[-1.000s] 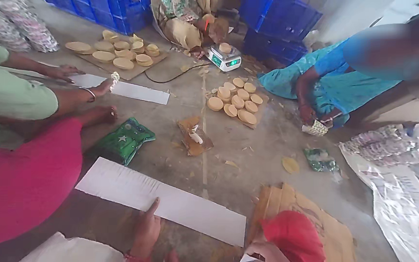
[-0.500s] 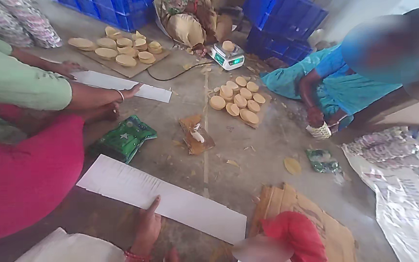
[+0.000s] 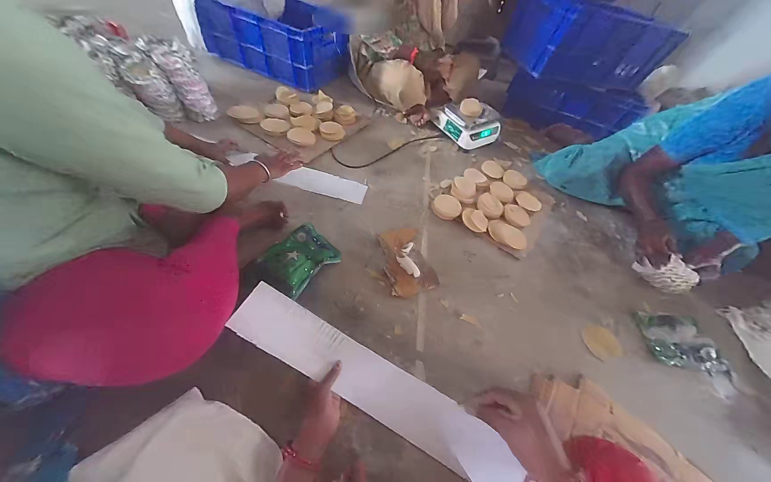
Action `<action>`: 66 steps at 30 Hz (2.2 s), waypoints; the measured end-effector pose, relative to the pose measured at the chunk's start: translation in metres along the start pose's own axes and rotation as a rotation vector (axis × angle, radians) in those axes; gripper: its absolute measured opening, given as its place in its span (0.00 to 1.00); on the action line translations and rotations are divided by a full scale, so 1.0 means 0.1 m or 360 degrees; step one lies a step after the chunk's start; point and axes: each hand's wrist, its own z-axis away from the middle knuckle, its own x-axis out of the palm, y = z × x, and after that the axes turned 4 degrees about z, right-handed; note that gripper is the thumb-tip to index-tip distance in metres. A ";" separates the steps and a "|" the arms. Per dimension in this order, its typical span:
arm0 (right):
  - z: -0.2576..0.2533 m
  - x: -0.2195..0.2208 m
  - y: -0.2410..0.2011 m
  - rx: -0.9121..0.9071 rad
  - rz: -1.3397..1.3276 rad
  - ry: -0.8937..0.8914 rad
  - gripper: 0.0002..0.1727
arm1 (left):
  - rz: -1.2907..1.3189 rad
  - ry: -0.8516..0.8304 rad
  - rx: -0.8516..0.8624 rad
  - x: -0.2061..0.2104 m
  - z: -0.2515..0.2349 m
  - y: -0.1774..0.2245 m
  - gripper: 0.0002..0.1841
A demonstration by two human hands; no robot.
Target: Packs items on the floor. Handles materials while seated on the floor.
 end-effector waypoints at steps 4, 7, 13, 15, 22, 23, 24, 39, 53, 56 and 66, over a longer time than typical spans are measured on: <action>-0.55 0.59 -0.25 -0.0128 -0.0225 -0.0452 0.06 | -0.0011 0.0004 -0.0052 -0.01 0.00 0.02 0.28; -0.87 1.06 -0.34 -0.0290 -0.0341 -0.0638 0.08 | 0.0020 -0.0002 -0.0054 0.02 0.04 0.06 0.27; -1.16 1.59 -0.37 -0.0342 -0.0214 -0.0702 0.12 | 0.0033 -0.0023 -0.0059 0.00 0.00 0.04 0.26; -1.16 1.63 -0.42 -0.0265 -0.0175 -0.0677 0.12 | 0.0042 -0.0031 -0.0032 0.00 -0.01 0.03 0.26; -1.07 1.69 -0.61 0.0081 -0.0269 -0.0514 0.09 | 0.0115 0.0013 -0.0098 0.01 -0.01 0.04 0.26; -1.06 1.70 -0.61 0.0072 -0.0280 -0.0497 0.08 | 0.0114 0.0018 -0.0094 0.01 0.00 0.05 0.27; -1.05 1.70 -0.62 0.0055 -0.0296 -0.0486 0.08 | 0.0121 0.0027 -0.0088 0.02 0.00 0.05 0.28; -0.96 1.91 -0.46 -0.0497 -0.0333 -0.0118 0.16 | 0.0165 0.0033 -0.0099 0.01 -0.02 0.04 0.31; -1.03 2.04 -0.47 -0.0311 -0.0449 0.0069 0.19 | 0.0189 0.0052 -0.0137 0.00 -0.02 0.04 0.33; -1.03 2.08 -0.46 -0.0278 -0.0480 0.0121 0.18 | 0.0184 0.0047 -0.0123 -0.01 -0.02 0.04 0.31; -1.06 2.11 -0.43 -0.0040 -0.0499 0.0074 0.26 | 0.0150 0.0042 -0.0153 0.02 0.03 0.07 0.32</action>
